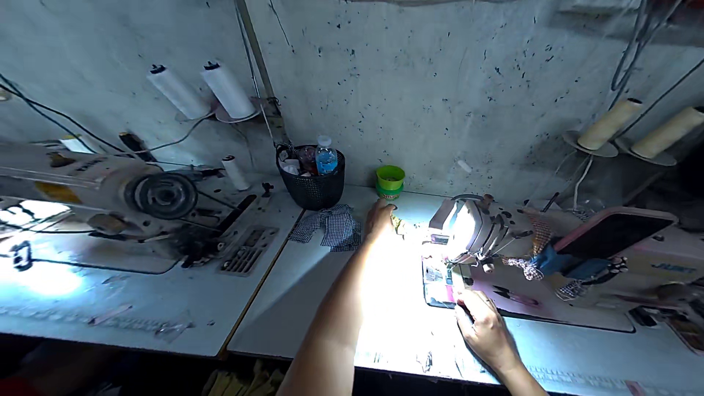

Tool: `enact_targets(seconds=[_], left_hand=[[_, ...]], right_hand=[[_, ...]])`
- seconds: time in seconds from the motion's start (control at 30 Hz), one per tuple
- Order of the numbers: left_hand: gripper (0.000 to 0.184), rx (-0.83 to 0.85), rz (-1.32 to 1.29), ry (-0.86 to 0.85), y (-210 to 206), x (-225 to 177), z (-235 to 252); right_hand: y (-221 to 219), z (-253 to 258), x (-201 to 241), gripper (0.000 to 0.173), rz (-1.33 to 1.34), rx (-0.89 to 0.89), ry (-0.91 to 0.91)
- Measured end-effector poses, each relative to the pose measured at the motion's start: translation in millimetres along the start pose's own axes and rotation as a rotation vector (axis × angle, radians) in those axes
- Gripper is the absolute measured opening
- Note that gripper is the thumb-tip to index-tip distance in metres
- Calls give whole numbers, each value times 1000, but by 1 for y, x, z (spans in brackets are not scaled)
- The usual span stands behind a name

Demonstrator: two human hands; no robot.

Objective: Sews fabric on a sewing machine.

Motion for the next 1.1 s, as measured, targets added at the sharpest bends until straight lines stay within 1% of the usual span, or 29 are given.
enact_targets(seconds=[0.03, 0.07, 0.1, 0.13, 0.2, 0.23, 0.3, 0.37, 0.43, 0.5, 0.6, 0.63, 0.7, 0.77, 0.83, 0.9, 0.93, 1.03, 1.1], left_hand=[[42, -9, -32, -32, 1, -2, -8], [44, -24, -63, -80, 0, -8, -19], [41, -20, -95, -130, 0, -20, -33], [37, 32, -102, -167, 1, -36, -52], [40, 221, -33, -256, -4, -63, -88], [44, 300, -20, -296, -11, -69, -99], [51, 372, 43, -285, -23, -66, -110], [54, 351, 80, -262, -26, -56, -106], [54, 321, 98, -292, -25, -49, -96], [55, 347, 129, -322, -25, -46, -88], [56, 333, 110, -331, -27, -47, -85], [54, 276, 61, -318, -26, -50, -87], [42, 137, -57, -301, -23, -60, -95], [33, 63, -146, -289, -21, -72, -103], [31, 115, -158, -277, -21, -80, -108], [33, 253, -58, -260, -25, -80, -107], [33, 285, -13, -269, -26, -78, -106], [34, 269, 80, -355, -28, -73, -103], [35, 292, 142, -385, -25, -69, -105]], right_hand=[[1, 1, 1, 28, 0, -4, 6], [1, 1, 1, 29, -2, -5, 7], [1, 1, 1, 29, -3, -5, 3], [1, 2, 2, 28, -5, -3, -4], [1, 2, 3, 27, -2, -10, -7], [2, 2, 4, 28, -1, -17, -4], [2, 2, 4, 28, -2, -21, 3], [1, 2, 3, 29, -12, -17, -3], [1, 3, 3, 29, -24, -10, -12], [1, 2, 4, 30, -21, -6, -12], [1, 2, 4, 30, -9, 14, -28], [2, 2, 5, 30, -12, 18, -32], [3, 3, 6, 29, -14, 16, -31], [2, 3, 7, 30, -5, 13, -31], [1, 2, 7, 30, 14, 16, -30], [-1, 2, 6, 30, 32, 14, -31], [-2, 2, 5, 30, 32, 7, -31], [-2, 2, 5, 32, 52, 30, -40], [-2, 2, 6, 33, 77, 40, -48]])
Point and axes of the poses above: each hand's wrist, its own z-axis towards the middle knuckle, its own y-axis out of the back of the hand, x = y × z, the point moved 4 cm from there along z, towards the middle knuckle, and after that the axes turned 4 degrees about -x, right-handed, at the moved point
